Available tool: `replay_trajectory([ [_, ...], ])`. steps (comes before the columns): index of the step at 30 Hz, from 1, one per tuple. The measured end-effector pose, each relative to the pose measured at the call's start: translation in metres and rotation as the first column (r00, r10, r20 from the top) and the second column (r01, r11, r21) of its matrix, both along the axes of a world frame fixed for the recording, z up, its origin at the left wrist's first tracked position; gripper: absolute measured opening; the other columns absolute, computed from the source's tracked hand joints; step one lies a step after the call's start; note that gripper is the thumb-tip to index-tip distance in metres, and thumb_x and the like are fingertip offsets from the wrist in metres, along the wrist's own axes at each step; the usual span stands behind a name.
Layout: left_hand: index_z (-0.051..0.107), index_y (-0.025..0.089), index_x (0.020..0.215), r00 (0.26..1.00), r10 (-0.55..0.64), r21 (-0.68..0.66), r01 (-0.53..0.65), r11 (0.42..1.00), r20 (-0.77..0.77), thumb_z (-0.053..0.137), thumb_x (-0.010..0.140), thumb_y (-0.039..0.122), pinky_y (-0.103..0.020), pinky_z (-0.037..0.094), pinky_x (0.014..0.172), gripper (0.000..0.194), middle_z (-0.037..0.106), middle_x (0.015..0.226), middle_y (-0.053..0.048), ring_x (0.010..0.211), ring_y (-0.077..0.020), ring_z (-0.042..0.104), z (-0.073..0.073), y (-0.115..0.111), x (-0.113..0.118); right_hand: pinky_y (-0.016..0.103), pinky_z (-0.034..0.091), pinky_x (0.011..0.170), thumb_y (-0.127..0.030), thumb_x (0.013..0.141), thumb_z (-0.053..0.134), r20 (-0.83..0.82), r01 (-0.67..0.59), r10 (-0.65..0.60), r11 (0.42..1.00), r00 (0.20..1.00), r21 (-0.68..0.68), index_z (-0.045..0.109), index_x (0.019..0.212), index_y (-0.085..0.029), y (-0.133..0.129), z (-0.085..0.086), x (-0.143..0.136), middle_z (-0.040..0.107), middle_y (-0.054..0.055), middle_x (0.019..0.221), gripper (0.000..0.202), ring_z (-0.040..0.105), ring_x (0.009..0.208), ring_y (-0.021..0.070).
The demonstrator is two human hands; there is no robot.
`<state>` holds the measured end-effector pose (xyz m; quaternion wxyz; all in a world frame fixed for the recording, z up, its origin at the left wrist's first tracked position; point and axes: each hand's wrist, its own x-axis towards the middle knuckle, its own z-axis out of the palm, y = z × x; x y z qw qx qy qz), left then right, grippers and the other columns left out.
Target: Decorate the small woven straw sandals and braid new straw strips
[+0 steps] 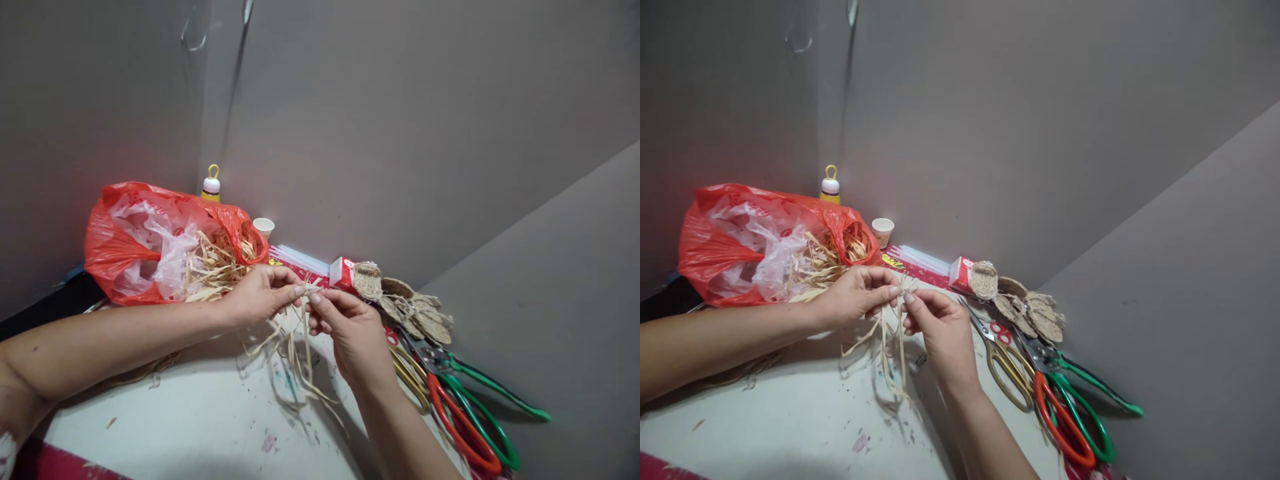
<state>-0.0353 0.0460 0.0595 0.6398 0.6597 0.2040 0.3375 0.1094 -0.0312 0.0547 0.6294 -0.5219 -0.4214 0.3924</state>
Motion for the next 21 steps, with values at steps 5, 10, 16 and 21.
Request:
replay_trajectory([
  [5, 0.06, 0.013, 0.077, 0.998, -0.061, -0.049, 0.061, 0.997, -0.001, 0.064, 0.079, 0.034, -0.018, 0.034, 0.043, 0.022, 0.056, 0.062, 0.003, 0.044, -0.0039, 0.041, 0.002, 0.003, -0.001, 0.018, 0.047, 0.043, -0.032, 0.06, 0.082, -0.145, -0.046, 0.04, 0.998, 0.989, -0.038, 0.069, 0.068, -0.014, 0.0, 0.007, -0.001, 0.067, 0.001, 0.061, 0.023, 0.054, 0.045, 0.0066],
  [10, 0.063, 0.012, 0.076, 0.991, -0.132, -0.074, 0.132, 0.989, 0.004, 0.07, 0.074, 0.03, -0.018, 0.039, 0.045, 0.02, 0.059, 0.063, 0.002, 0.046, -0.004, 0.046, 0.008, 0.006, -0.004, 0.015, 0.044, 0.041, -0.03, 0.057, 0.084, -0.218, -0.077, 0.062, 0.995, 0.974, -0.062, 0.068, 0.066, -0.015, -0.002, 0.012, -0.001, 0.066, -0.001, 0.058, 0.024, 0.053, 0.044, 0.0056],
  [16, 0.064, 0.012, 0.074, 0.984, -0.176, -0.146, 0.169, 0.975, -0.036, 0.072, 0.073, 0.027, -0.018, 0.038, 0.045, 0.018, 0.059, 0.061, 0.003, 0.045, -0.0036, 0.048, 0.015, 0.007, -0.008, 0.016, 0.045, 0.043, -0.028, 0.058, 0.083, -0.244, -0.092, 0.085, 0.996, 0.966, -0.017, 0.067, 0.065, -0.016, -0.002, 0.011, -0.001, 0.066, -0.001, 0.058, 0.021, 0.053, 0.045, 0.0058],
  [21, 0.066, 0.011, 0.073, 0.977, -0.21, -0.135, 0.202, 0.97, -0.049, 0.071, 0.073, 0.025, -0.018, 0.038, 0.046, 0.015, 0.056, 0.059, 0.003, 0.047, -0.0038, 0.047, 0.015, 0.008, -0.008, 0.016, 0.045, 0.044, -0.028, 0.059, 0.083, -0.22, -0.094, 0.092, 0.996, 0.971, 0.001, 0.07, 0.065, -0.017, 0.0, 0.007, 0.0, 0.063, -0.002, 0.056, 0.018, 0.052, 0.046, 0.0057],
])
